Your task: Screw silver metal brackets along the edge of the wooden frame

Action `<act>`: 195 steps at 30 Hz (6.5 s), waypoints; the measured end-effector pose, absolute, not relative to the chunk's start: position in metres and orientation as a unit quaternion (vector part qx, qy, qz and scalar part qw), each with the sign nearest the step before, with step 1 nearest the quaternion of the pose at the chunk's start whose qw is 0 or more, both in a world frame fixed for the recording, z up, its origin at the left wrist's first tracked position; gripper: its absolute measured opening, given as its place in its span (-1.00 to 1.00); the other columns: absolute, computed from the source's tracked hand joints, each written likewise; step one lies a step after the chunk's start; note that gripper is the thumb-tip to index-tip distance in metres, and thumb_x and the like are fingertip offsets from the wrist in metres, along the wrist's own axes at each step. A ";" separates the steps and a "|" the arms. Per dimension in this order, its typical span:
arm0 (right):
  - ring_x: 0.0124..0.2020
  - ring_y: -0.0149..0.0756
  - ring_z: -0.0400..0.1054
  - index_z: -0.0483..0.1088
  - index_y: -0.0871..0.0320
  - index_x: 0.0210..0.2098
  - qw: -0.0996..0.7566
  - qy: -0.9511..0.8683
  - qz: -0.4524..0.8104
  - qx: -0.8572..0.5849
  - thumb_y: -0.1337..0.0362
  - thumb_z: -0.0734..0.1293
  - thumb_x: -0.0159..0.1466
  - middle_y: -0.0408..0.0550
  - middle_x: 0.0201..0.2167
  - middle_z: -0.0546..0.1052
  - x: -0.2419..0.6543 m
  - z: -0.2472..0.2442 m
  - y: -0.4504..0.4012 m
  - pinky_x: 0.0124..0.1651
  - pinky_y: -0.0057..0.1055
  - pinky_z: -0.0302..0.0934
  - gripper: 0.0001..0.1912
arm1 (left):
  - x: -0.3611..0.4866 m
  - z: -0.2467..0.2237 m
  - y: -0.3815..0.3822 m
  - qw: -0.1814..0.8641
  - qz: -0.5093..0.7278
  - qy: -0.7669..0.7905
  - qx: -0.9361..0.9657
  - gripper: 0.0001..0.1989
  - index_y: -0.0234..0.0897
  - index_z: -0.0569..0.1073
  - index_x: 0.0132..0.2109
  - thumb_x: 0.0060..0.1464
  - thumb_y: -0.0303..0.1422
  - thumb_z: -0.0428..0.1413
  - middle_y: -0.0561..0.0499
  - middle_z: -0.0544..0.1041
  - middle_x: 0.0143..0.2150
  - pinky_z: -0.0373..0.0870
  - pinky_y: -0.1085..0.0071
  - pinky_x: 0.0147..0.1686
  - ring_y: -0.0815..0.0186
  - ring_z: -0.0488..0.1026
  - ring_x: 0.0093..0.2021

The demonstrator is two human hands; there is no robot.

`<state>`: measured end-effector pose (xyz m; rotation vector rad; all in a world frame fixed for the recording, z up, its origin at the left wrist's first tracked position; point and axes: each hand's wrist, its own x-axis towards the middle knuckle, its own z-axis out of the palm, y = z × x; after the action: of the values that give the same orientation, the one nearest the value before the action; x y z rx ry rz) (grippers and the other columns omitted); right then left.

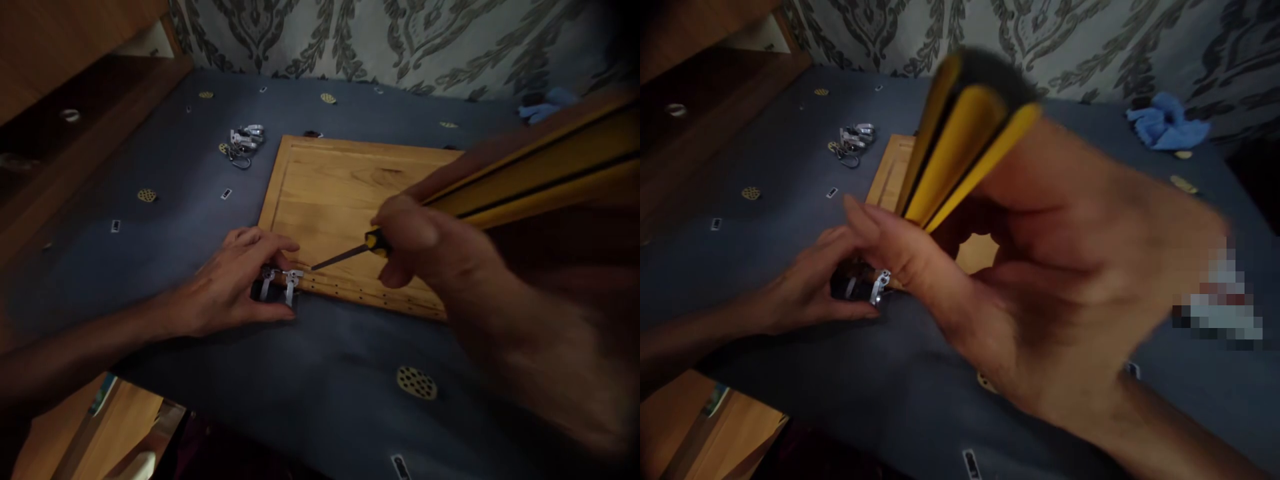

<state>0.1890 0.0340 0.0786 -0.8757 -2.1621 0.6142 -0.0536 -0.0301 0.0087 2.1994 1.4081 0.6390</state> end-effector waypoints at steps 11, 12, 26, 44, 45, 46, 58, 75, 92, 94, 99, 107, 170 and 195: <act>-0.34 -0.18 0.58 0.42 0.00 -0.37 0.374 -0.838 0.240 -0.316 0.11 0.46 0.46 -0.11 -0.37 0.65 0.174 0.053 0.025 -0.36 -0.26 0.42 -0.71 | -0.053 0.009 -0.030 0.217 0.212 0.512 0.804 -0.44 -0.26 0.39 0.26 0.21 -0.30 0.40 -0.04 0.63 0.05 0.36 0.09 0.20 0.00 0.52 0.14; -0.33 -0.17 0.59 0.42 -0.01 -0.37 0.369 -0.842 0.244 -0.309 0.12 0.44 0.47 -0.10 -0.36 0.65 0.175 0.054 0.026 -0.34 -0.26 0.43 -0.72 | -0.053 0.009 -0.029 0.220 0.212 0.513 0.802 -0.45 -0.25 0.39 0.25 0.21 -0.30 0.40 -0.03 0.63 0.04 0.36 0.09 0.20 0.01 0.52 0.14; -0.35 -0.22 0.62 0.43 -0.02 -0.33 0.362 -0.863 0.204 -0.289 0.11 0.40 0.50 -0.16 -0.35 0.67 0.176 0.050 0.031 -0.37 -0.30 0.45 -0.75 | -0.054 0.007 -0.030 0.214 0.210 0.511 0.806 -0.46 -0.20 0.38 0.25 0.26 -0.19 0.38 -0.05 0.60 0.09 0.39 0.05 0.23 0.02 0.52 0.17; -0.36 -0.46 0.58 0.51 0.02 -0.20 0.338 -0.881 0.229 -0.240 0.16 0.47 0.47 -0.27 -0.29 0.68 0.183 0.063 0.032 -0.34 -0.55 0.42 -0.87 | -0.056 0.004 -0.031 0.195 0.219 0.511 0.808 -0.45 -0.20 0.38 0.28 0.27 -0.18 0.35 -0.03 0.63 0.07 0.41 0.06 0.24 0.04 0.54 0.16; -0.37 -0.45 0.58 0.51 0.03 -0.23 0.353 -0.871 0.228 -0.254 0.17 0.49 0.46 -0.26 -0.29 0.68 0.182 0.063 0.030 -0.36 -0.53 0.41 -0.85 | -0.057 0.003 -0.031 0.197 0.221 0.508 0.809 -0.44 -0.20 0.37 0.28 0.26 -0.18 0.36 -0.03 0.63 0.06 0.41 0.06 0.23 0.04 0.54 0.15; -0.38 -0.45 0.57 0.51 0.03 -0.25 0.364 -0.864 0.228 -0.262 0.18 0.49 0.45 -0.26 -0.29 0.68 0.182 0.063 0.029 -0.37 -0.52 0.41 -0.85 | -0.057 0.002 -0.031 0.201 0.222 0.505 0.810 -0.43 -0.19 0.37 0.28 0.25 -0.17 0.38 -0.03 0.63 0.06 0.41 0.05 0.22 0.03 0.54 0.15; -0.40 -0.42 0.58 0.49 0.04 -0.29 0.320 -0.884 0.224 -0.255 0.12 0.45 0.47 -0.23 -0.38 0.68 0.182 0.066 0.032 -0.36 -0.52 0.39 -0.78 | -0.054 0.007 -0.030 0.226 0.217 0.518 0.796 -0.41 -0.13 0.39 0.27 0.21 -0.15 0.39 -0.05 0.64 0.11 0.40 0.02 0.26 -0.02 0.53 0.21; -0.50 -0.47 0.52 0.47 0.04 -0.30 0.303 -0.898 0.233 -0.217 0.11 0.44 0.49 -0.28 -0.46 0.63 0.184 0.062 0.039 -0.40 -0.52 0.39 -0.75 | -0.053 0.008 -0.031 0.206 0.218 0.514 0.804 -0.51 -0.17 0.39 0.25 0.28 -0.21 0.33 -0.03 0.63 0.06 0.41 0.06 0.24 0.02 0.54 0.17; -0.49 -0.47 0.48 0.44 0.06 -0.33 0.292 -0.903 0.244 -0.199 0.19 0.46 0.47 -0.28 -0.48 0.53 0.181 0.063 0.040 -0.35 -0.50 0.39 -0.76 | -0.054 0.003 -0.028 0.213 0.214 0.515 0.802 -0.44 -0.16 0.40 0.24 0.20 -0.15 0.39 -0.04 0.64 0.04 0.40 0.00 0.24 -0.02 0.53 0.17; -0.45 -0.48 0.50 0.42 0.07 -0.31 0.291 -0.911 0.228 -0.183 0.23 0.45 0.47 -0.26 -0.43 0.56 0.181 0.064 0.040 -0.35 -0.52 0.37 -0.77 | -0.054 0.002 -0.027 0.212 0.209 0.512 0.806 -0.45 -0.16 0.41 0.23 0.21 -0.14 0.38 -0.05 0.64 0.04 0.39 -0.01 0.25 -0.03 0.53 0.17; -0.45 -0.46 0.50 0.40 0.02 -0.31 0.299 -0.908 0.231 -0.183 0.31 0.45 0.45 -0.26 -0.40 0.58 0.182 0.065 0.038 -0.39 -0.50 0.36 -0.79 | -0.052 0.002 -0.026 0.230 0.213 0.518 0.796 -0.43 -0.13 0.41 0.21 0.15 -0.15 0.41 -0.01 0.65 -0.01 0.36 -0.04 0.30 -0.04 0.52 0.18; -0.39 -0.32 0.56 0.44 0.03 -0.36 0.340 -0.869 0.255 -0.255 0.27 0.50 0.40 -0.19 -0.38 0.63 0.179 0.058 0.034 -0.42 -0.40 0.41 -0.77 | -0.051 0.006 -0.027 0.248 0.223 0.524 0.784 -0.47 -0.12 0.43 0.16 0.12 -0.23 0.43 -0.01 0.64 0.02 0.39 -0.03 0.29 -0.05 0.52 0.20; -0.48 -0.48 0.40 0.52 0.21 -0.10 0.509 -0.553 0.463 -0.470 0.08 0.43 0.50 -0.19 -0.34 0.56 0.250 -0.034 0.055 -0.43 -0.49 0.36 -0.72 | -0.085 -0.021 -0.011 0.070 0.351 0.464 0.810 -0.68 -0.13 0.50 0.09 0.32 -0.09 0.22 -0.05 0.69 -0.10 0.44 0.02 0.11 0.04 0.58 -0.01; -0.61 -0.35 0.33 0.67 0.06 -0.20 0.516 -0.574 0.387 -0.504 0.03 0.57 0.27 -0.11 -0.52 0.60 0.239 -0.007 0.012 -0.53 -0.35 0.32 -0.75 | -0.065 -0.014 -0.031 0.117 0.232 0.481 0.837 -0.32 -0.12 0.39 0.23 0.11 -0.04 0.47 -0.09 0.69 0.12 0.09 -0.28 0.50 -0.06 0.60 0.17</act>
<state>0.2387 0.0124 -0.0070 -1.2107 -1.3779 0.9305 -0.0652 -0.0312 -0.0143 2.4503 1.4088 0.6777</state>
